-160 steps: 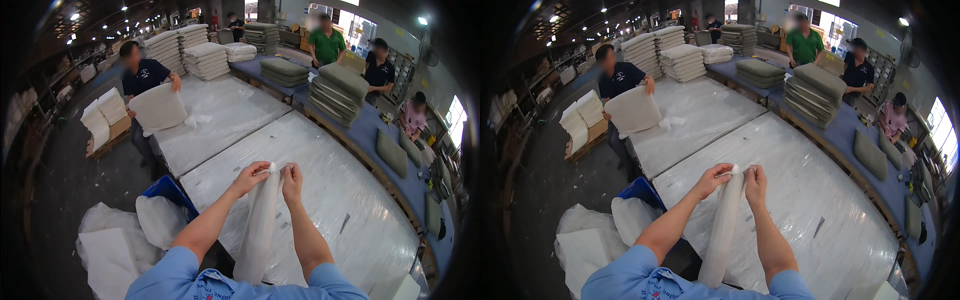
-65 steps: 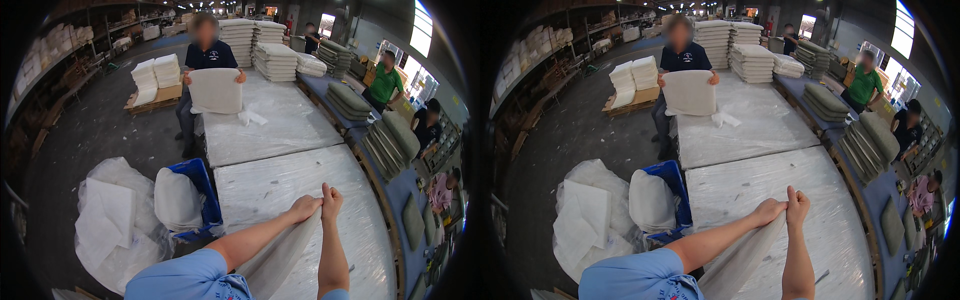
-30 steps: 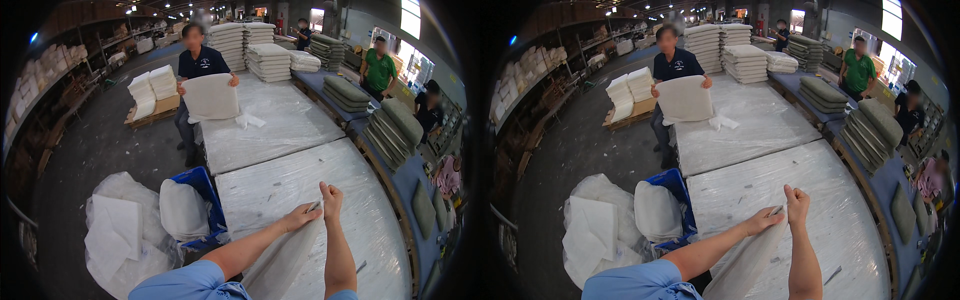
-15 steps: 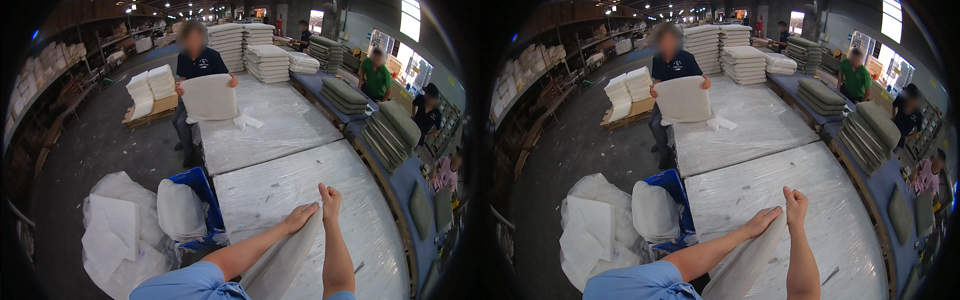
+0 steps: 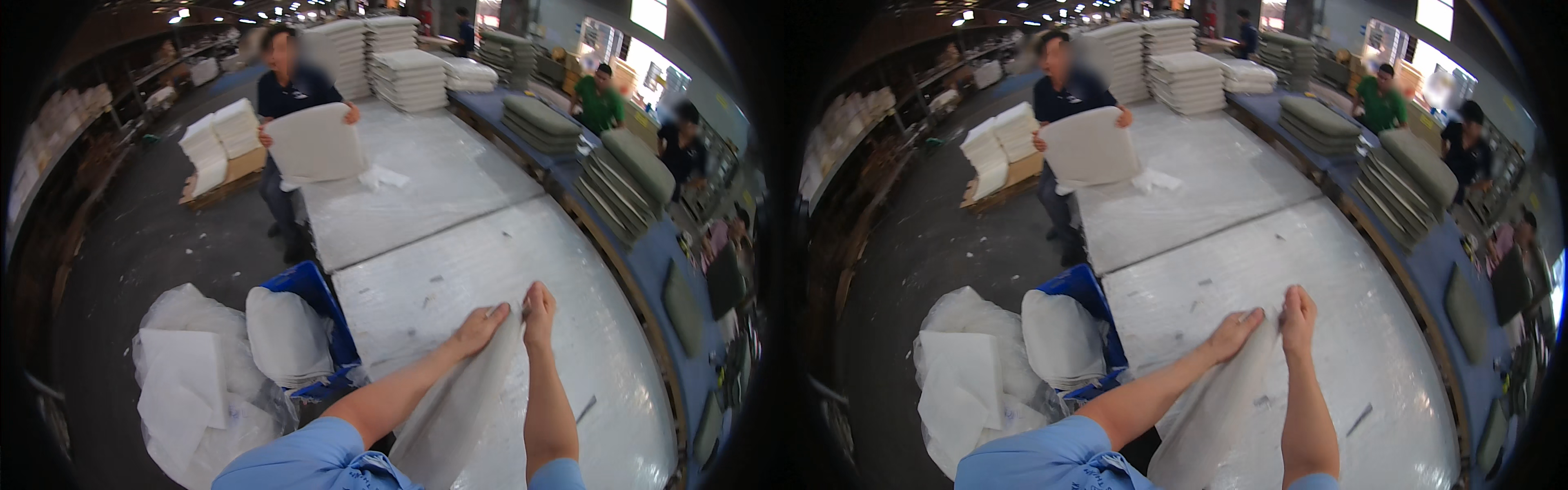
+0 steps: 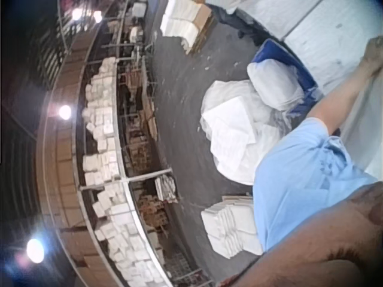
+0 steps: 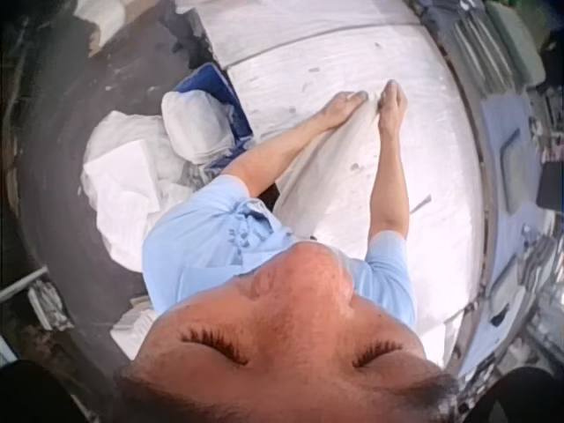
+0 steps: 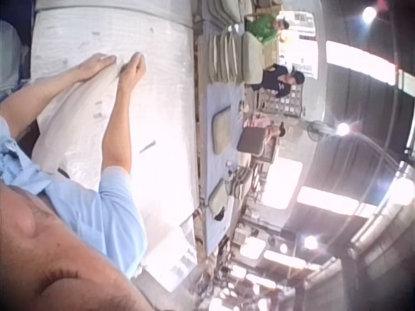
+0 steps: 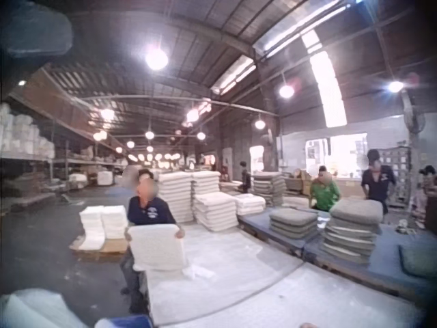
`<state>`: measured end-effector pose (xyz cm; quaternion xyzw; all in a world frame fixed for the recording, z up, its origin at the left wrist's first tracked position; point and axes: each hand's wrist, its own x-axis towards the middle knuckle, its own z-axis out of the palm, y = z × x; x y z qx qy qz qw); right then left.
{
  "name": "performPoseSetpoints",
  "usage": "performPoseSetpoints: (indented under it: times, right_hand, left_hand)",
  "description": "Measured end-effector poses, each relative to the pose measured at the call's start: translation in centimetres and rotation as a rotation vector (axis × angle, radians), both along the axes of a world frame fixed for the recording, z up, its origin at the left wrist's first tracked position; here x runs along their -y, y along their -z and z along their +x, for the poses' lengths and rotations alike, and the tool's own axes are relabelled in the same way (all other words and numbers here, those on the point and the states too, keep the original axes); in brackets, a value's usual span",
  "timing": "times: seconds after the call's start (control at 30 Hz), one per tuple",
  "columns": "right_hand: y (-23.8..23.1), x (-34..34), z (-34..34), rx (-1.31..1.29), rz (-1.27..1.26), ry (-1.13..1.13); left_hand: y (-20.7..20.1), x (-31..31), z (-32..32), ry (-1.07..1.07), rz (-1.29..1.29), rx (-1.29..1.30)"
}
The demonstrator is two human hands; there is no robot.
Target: The person repeatedly picks up white pillow covers, opens them, and inserts white foam inserts by hand. The person then folds the covers closed and stacks the finished pillows. The person also pulls loose white filling from a green bag and places it onto foam pieces.
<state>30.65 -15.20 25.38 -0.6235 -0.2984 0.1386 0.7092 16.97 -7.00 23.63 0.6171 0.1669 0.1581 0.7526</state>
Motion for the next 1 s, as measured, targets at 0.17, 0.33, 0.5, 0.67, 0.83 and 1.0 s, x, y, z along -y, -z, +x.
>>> performPoseSetpoints:
  times: [0.17, 0.33, 0.5, 0.67, 0.83, 1.0]
  right_hand:
    - [-1.3, -0.9, -0.4, 0.015, -0.113, 0.083]
    - [-2.6, -2.0, -1.1, 0.109, -0.19, 0.134]
    - [-2.5, -2.7, -0.5, 0.137, -0.301, 0.136]
    - [-2.5, -4.4, -0.7, 0.18, -0.357, 0.1]
    - [-1.8, -4.8, -0.1, 0.23, -0.388, 0.096]
    - [-1.0, -5.0, -0.1, 0.06, -0.296, 0.029]
  left_hand:
    - [0.0, 0.9, 0.3, -0.209, 0.225, 0.07]
    - [0.1, 0.7, 0.0, -0.23, 0.238, -0.03]
    - [-0.6, 1.0, 0.5, -0.281, 0.206, -0.003]
    - [0.4, -0.3, 0.5, -0.281, 0.14, -0.037]
    - [-0.2, -0.7, 0.4, -0.259, 0.105, -0.048]
    - [-2.9, -1.3, -1.0, -0.07, 0.1, 0.014]
